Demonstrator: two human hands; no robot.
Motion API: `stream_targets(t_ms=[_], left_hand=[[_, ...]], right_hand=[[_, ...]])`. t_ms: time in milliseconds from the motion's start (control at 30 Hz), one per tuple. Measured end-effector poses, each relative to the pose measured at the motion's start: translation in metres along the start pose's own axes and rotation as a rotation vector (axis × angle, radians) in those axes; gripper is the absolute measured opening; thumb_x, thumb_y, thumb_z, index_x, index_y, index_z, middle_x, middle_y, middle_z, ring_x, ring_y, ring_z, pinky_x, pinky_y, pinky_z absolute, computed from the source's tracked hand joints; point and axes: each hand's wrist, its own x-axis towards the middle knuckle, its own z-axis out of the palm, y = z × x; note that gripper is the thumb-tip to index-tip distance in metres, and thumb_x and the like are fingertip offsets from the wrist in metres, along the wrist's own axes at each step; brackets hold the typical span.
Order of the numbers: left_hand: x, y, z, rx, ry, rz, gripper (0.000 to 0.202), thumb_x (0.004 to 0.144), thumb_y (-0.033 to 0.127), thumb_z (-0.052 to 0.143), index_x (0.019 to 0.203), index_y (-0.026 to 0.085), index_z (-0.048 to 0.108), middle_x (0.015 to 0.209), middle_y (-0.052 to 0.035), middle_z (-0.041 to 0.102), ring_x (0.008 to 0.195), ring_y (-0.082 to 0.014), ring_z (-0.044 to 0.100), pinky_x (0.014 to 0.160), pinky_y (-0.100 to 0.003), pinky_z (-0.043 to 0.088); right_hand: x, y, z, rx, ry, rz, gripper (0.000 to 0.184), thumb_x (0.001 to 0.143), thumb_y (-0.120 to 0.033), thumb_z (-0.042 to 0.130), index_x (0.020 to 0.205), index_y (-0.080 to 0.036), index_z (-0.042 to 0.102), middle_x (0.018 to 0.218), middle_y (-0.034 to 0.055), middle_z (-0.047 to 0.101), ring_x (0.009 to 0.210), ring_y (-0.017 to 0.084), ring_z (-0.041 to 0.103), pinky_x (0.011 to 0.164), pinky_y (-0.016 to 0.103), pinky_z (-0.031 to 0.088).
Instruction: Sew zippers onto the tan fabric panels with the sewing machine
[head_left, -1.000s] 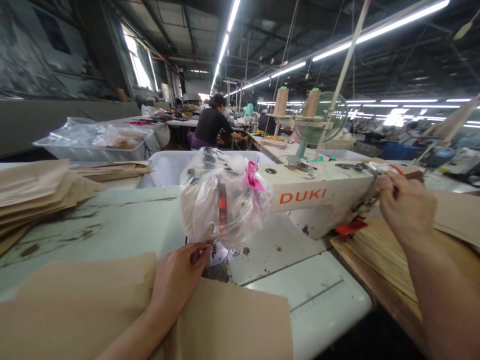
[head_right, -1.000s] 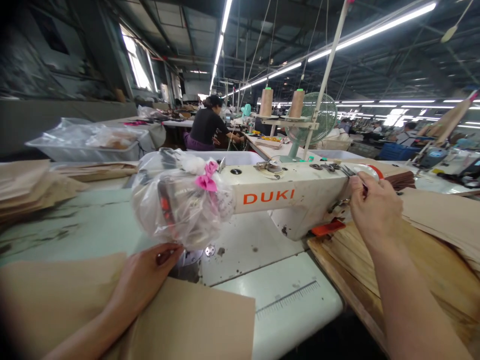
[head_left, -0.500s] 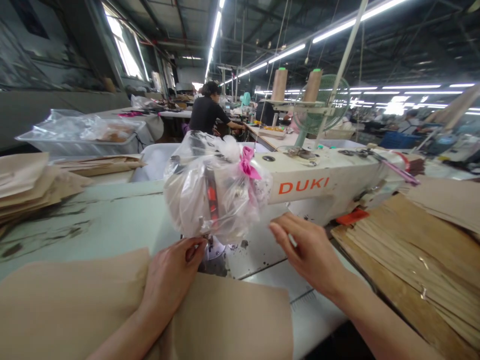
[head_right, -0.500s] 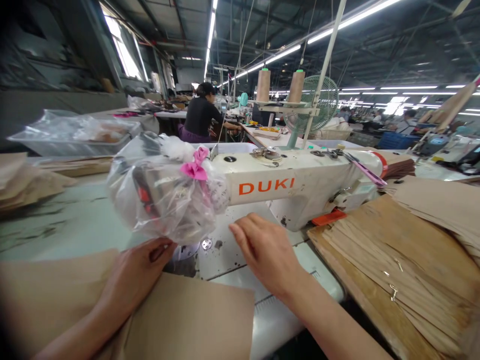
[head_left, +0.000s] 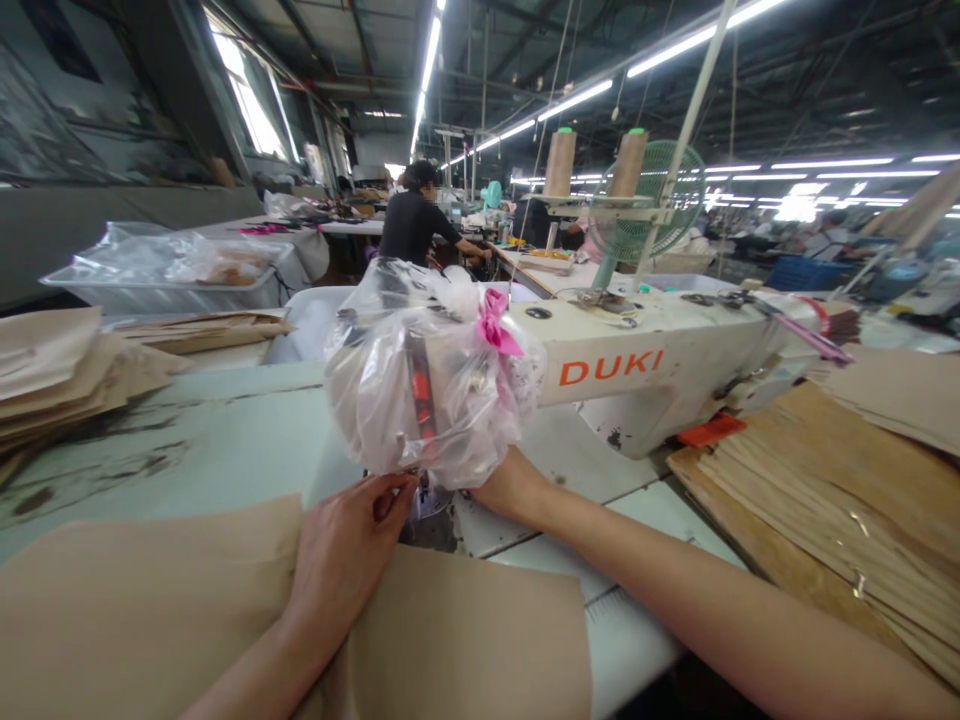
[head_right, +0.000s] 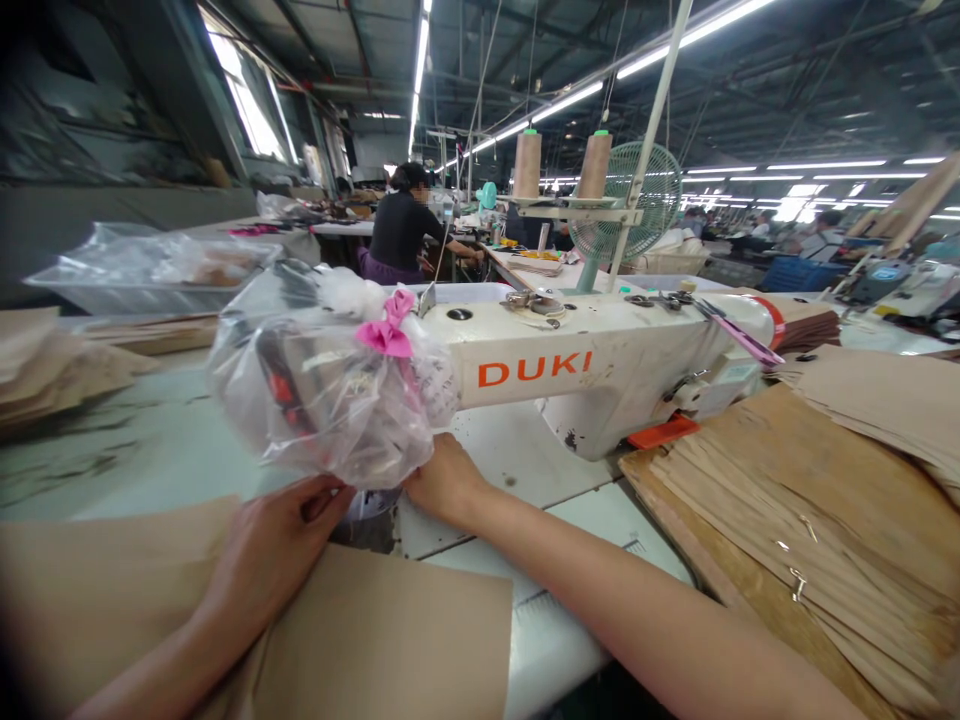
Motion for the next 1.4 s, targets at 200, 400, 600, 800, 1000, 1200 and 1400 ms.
stream_targets(t_ms=[200, 400, 600, 800, 1000, 1200, 1400], left_hand=[[0.000, 0.000, 0.000, 0.012, -0.007, -0.012, 0.034, 0.087, 0.045, 0.048, 0.087, 0.025, 0.075, 0.069, 0.0000, 0.070, 0.069, -0.0199, 0.065, 0.062, -0.026, 0.037], [0.000, 0.004, 0.000, 0.040, -0.011, -0.028, 0.033, 0.088, 0.044, 0.047, 0.087, 0.026, 0.075, 0.071, -0.0002, 0.071, 0.069, -0.0196, 0.065, 0.061, -0.027, 0.036], [0.000, 0.005, -0.002, 0.023, -0.040, -0.099, 0.037, 0.087, 0.048, 0.046, 0.093, 0.026, 0.076, 0.076, -0.0016, 0.075, 0.078, -0.0227, 0.069, 0.063, -0.027, 0.039], [0.003, 0.003, -0.002, -0.026, -0.079, -0.142, 0.042, 0.085, 0.052, 0.046, 0.102, 0.027, 0.076, 0.088, -0.0026, 0.078, 0.091, -0.0264, 0.071, 0.068, -0.029, 0.041], [0.003, 0.006, -0.002, -0.021, -0.095, -0.172, 0.045, 0.086, 0.055, 0.044, 0.104, 0.028, 0.076, 0.091, -0.0037, 0.079, 0.098, -0.0290, 0.070, 0.069, -0.030, 0.042], [0.000, 0.014, -0.003, 0.073, -0.085, -0.161, 0.041, 0.089, 0.051, 0.043, 0.100, 0.028, 0.075, 0.089, -0.0054, 0.078, 0.096, -0.0296, 0.070, 0.067, -0.031, 0.039], [-0.001, 0.013, -0.002, 0.109, -0.071, -0.125, 0.038, 0.090, 0.049, 0.043, 0.099, 0.029, 0.073, 0.087, -0.0043, 0.077, 0.096, -0.0295, 0.070, 0.067, -0.031, 0.039]], right_hand=[[-0.003, 0.003, 0.007, 0.133, 0.056, -0.028, 0.007, 0.082, -0.016, 0.064, 0.081, -0.017, 0.071, 0.093, 0.0078, 0.076, 0.099, 0.026, 0.069, 0.088, 0.032, 0.050], [-0.004, 0.005, 0.018, 0.301, 0.205, -0.109, 0.017, 0.074, -0.021, 0.076, 0.090, -0.019, 0.072, 0.103, 0.0067, 0.075, 0.106, 0.029, 0.067, 0.089, 0.033, 0.052], [-0.002, 0.005, 0.024, 0.155, 0.215, -0.133, 0.022, 0.077, -0.022, 0.073, 0.100, -0.023, 0.071, 0.111, 0.0052, 0.074, 0.110, 0.027, 0.066, 0.091, 0.032, 0.052], [-0.001, 0.006, 0.030, 0.091, 0.200, -0.136, 0.014, 0.079, -0.023, 0.071, 0.094, -0.023, 0.072, 0.104, 0.0041, 0.075, 0.104, 0.025, 0.068, 0.086, 0.030, 0.053], [0.003, 0.007, 0.033, 0.039, 0.188, -0.145, 0.006, 0.080, -0.023, 0.069, 0.086, -0.023, 0.071, 0.103, 0.0042, 0.075, 0.107, 0.026, 0.067, 0.086, 0.030, 0.052], [0.005, 0.007, 0.037, -0.018, 0.162, -0.129, 0.007, 0.080, -0.024, 0.068, 0.087, -0.023, 0.070, 0.102, 0.0039, 0.074, 0.106, 0.025, 0.066, 0.088, 0.030, 0.051], [0.001, 0.002, 0.034, -0.042, 0.151, -0.119, 0.012, 0.079, -0.022, 0.066, 0.090, -0.023, 0.071, 0.101, 0.0035, 0.074, 0.102, 0.024, 0.066, 0.086, 0.030, 0.050]])
